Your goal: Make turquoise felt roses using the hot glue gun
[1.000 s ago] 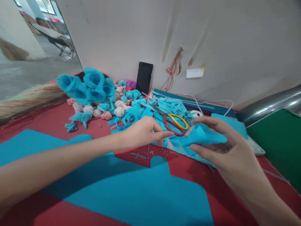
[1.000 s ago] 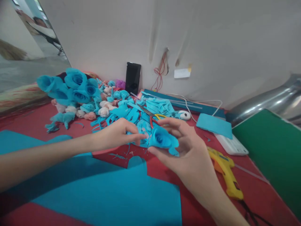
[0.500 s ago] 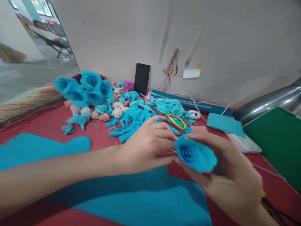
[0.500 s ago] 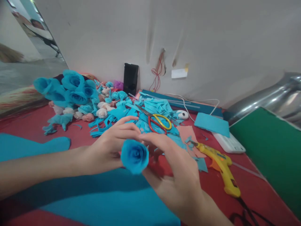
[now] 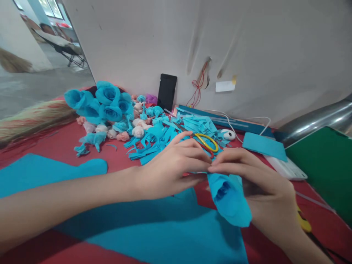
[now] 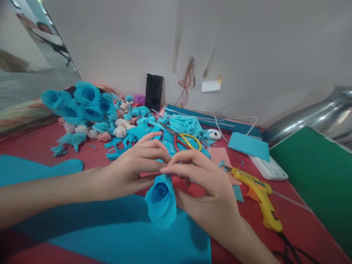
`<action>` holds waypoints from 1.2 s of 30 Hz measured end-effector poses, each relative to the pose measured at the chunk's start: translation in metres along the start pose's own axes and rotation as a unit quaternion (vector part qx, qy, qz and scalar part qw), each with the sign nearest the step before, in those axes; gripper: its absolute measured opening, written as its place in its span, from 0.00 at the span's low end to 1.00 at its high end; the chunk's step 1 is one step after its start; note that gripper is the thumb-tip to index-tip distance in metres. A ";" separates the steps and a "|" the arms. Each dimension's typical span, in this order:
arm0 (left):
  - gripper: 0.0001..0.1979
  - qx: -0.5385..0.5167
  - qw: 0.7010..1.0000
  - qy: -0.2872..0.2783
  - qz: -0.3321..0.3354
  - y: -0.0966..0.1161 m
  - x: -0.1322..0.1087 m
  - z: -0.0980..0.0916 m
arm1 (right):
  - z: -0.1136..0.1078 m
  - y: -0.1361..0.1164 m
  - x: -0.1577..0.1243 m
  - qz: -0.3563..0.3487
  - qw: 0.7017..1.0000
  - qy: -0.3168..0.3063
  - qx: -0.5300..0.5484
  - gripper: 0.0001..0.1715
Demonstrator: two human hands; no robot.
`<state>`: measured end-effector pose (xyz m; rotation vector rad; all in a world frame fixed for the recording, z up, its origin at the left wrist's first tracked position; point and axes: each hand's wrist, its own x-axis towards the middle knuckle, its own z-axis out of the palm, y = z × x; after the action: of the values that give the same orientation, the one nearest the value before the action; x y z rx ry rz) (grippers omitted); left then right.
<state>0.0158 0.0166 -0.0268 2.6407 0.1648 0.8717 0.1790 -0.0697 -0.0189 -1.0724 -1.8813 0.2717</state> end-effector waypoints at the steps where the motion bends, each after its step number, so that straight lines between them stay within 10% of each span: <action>1: 0.06 -0.005 1.000 0.005 -0.007 0.000 0.000 0.000 | -0.001 -0.001 0.000 0.001 1.000 0.004 -0.004 0.19; 10: 0.20 -0.136 0.987 0.079 -0.022 0.007 0.001 -0.009 | -0.001 -0.004 -0.002 0.028 0.997 0.062 -0.035 0.08; 36: 0.13 -0.167 0.981 0.098 0.002 0.012 0.002 -0.003 | 0.003 -0.013 -0.008 -0.023 0.972 0.090 -0.216 0.05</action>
<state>0.0158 0.0070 -0.0188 2.2442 0.0561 1.0598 0.1708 -0.0828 -0.0177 -1.2896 -1.8396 -0.2703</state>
